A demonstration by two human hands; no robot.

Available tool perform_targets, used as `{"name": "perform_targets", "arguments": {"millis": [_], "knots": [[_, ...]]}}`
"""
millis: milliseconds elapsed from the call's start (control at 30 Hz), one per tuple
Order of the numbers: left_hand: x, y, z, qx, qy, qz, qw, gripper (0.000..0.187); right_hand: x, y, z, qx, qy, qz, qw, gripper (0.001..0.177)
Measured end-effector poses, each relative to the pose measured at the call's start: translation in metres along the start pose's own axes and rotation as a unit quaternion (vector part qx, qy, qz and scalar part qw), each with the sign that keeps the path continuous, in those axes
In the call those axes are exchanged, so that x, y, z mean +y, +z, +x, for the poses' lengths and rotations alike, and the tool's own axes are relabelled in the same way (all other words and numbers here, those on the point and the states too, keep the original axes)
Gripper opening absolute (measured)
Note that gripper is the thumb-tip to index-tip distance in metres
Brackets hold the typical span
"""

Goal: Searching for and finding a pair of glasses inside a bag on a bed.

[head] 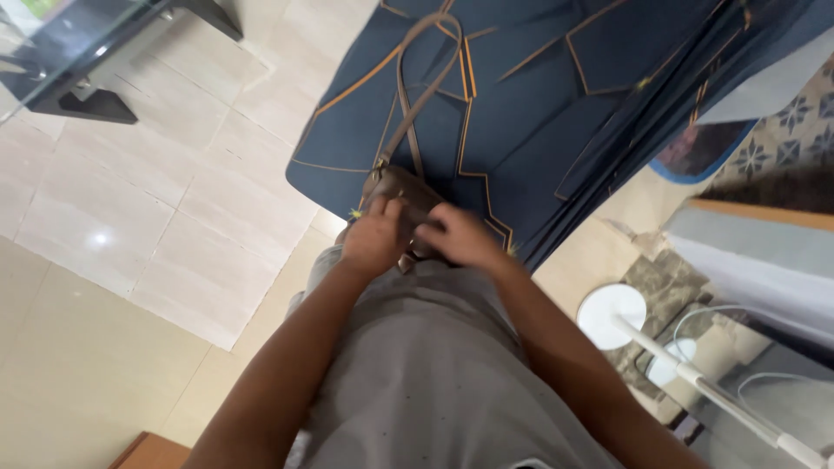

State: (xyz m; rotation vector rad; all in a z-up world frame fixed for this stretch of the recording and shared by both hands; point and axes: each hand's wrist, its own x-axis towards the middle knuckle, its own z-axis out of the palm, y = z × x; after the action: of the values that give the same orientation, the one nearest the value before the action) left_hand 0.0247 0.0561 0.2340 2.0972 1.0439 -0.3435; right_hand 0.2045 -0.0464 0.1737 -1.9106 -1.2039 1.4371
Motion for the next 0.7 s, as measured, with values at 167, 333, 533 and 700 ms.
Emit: {"name": "perform_targets", "arguments": {"millis": [167,333,533,700], "knots": [[-0.022,-0.037,-0.025,0.080,0.069,0.039,0.994,0.085,-0.093,0.020,-0.025,-0.053,-0.078,-0.051,0.994,0.033],[-0.083,-0.028,-0.037,0.104,0.147,0.035,0.983,0.051,-0.152,0.017,-0.016,-0.071,-0.176,-0.113,0.975,0.030],[-0.136,-0.088,-0.062,0.085,0.060,-0.025,0.994,0.041,-0.206,0.069,0.026,-0.047,-0.264,-0.096,0.959,0.025],[-0.242,-0.152,-0.082,0.124,0.056,-0.007,0.991,0.039,-0.289,0.134,0.081,-0.068,-0.255,-0.113,0.958,0.025]]}}
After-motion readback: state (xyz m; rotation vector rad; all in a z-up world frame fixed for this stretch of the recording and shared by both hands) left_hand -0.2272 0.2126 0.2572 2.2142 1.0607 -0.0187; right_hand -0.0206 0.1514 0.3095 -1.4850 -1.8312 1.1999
